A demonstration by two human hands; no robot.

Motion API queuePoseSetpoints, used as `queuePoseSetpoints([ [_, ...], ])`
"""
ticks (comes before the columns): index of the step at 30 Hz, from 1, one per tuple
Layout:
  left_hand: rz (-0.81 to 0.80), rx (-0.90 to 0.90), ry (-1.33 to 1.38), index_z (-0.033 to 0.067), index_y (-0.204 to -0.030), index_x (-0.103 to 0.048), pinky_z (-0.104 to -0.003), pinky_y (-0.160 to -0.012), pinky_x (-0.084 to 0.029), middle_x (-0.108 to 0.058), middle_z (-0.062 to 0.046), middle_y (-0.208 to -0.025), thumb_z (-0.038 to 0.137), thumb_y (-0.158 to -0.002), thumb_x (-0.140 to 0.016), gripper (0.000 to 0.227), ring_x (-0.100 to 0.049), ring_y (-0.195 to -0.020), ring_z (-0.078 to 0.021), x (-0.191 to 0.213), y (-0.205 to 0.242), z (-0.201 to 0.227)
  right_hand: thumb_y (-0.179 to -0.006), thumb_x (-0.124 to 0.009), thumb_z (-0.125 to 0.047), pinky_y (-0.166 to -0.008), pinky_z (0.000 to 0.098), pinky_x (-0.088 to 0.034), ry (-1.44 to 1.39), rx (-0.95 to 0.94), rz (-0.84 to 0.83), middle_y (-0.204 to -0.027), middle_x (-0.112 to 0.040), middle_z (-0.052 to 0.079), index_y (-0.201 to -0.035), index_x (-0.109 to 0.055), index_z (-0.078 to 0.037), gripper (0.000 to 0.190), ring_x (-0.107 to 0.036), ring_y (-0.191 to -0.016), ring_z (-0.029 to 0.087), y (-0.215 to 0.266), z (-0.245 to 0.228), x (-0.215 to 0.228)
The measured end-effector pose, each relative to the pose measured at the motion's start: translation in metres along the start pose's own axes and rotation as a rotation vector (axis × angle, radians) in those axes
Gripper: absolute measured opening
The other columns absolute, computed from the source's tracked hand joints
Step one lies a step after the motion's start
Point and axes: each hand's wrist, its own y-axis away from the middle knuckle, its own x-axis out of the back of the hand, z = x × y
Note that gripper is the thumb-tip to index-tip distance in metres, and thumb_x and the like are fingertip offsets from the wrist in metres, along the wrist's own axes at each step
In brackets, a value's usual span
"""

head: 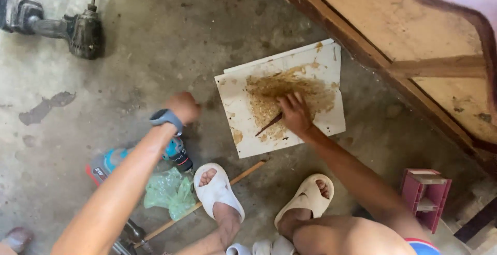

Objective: Repairing the wooden frame of a piece of furniture by gluing and nailing reinforcement blocks.

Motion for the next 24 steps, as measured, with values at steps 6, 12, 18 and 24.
queuePoseSetpoints([
  [6,0.111,0.171,0.07,0.0026,-0.077,-0.08,-0.05,-0.072,-0.061,-0.074,-0.017,-0.066,0.039,-0.094,-0.06,0.044,-0.077,-0.077,-0.0409,0.059,0.011,-0.055,-0.098,-0.063,0.0,-0.074,0.0288,-0.047,-0.005,0.038,0.163,-0.072,-0.041,0.002,-0.084,-0.053,-0.012,0.021,-0.047,-0.07,0.023,-0.018,-0.031,-0.004],
  [12,0.135,0.194,0.208,0.0043,-0.083,-0.08,-0.05,-0.075,-0.06,-0.074,-0.016,-0.069,0.037,-0.095,-0.061,0.039,-0.077,-0.08,-0.0398,0.055,0.006,-0.063,-0.099,-0.063,-0.002,-0.064,0.0264,-0.048,-0.047,0.052,0.236,-0.066,-0.042,0.002,-0.075,-0.054,-0.012,0.027,-0.046,-0.06,0.021,-0.032,-0.039,-0.013],
  [18,0.056,-0.063,0.267,0.0041,-0.077,-0.081,-0.045,-0.069,-0.063,-0.073,-0.016,-0.068,0.03,-0.09,-0.065,0.033,-0.075,-0.07,-0.0359,0.003,-0.019,-0.016,-0.097,-0.07,-0.013,-0.057,0.0282,-0.049,0.007,0.071,0.296,-0.064,-0.049,0.003,-0.072,-0.06,-0.013,0.027,-0.054,-0.058,0.024,-0.058,-0.06,-0.001],
  [24,0.254,0.09,0.234,0.0023,-0.094,-0.078,-0.051,-0.075,-0.062,-0.075,-0.022,-0.087,0.028,-0.095,-0.059,0.032,-0.076,-0.087,-0.0398,0.085,-0.021,-0.012,-0.086,-0.081,-0.015,-0.058,0.0326,-0.052,-0.232,-0.143,0.311,-0.062,-0.056,0.005,-0.073,-0.063,-0.011,0.022,-0.06,-0.058,0.027,-0.095,-0.075,-0.029],
])
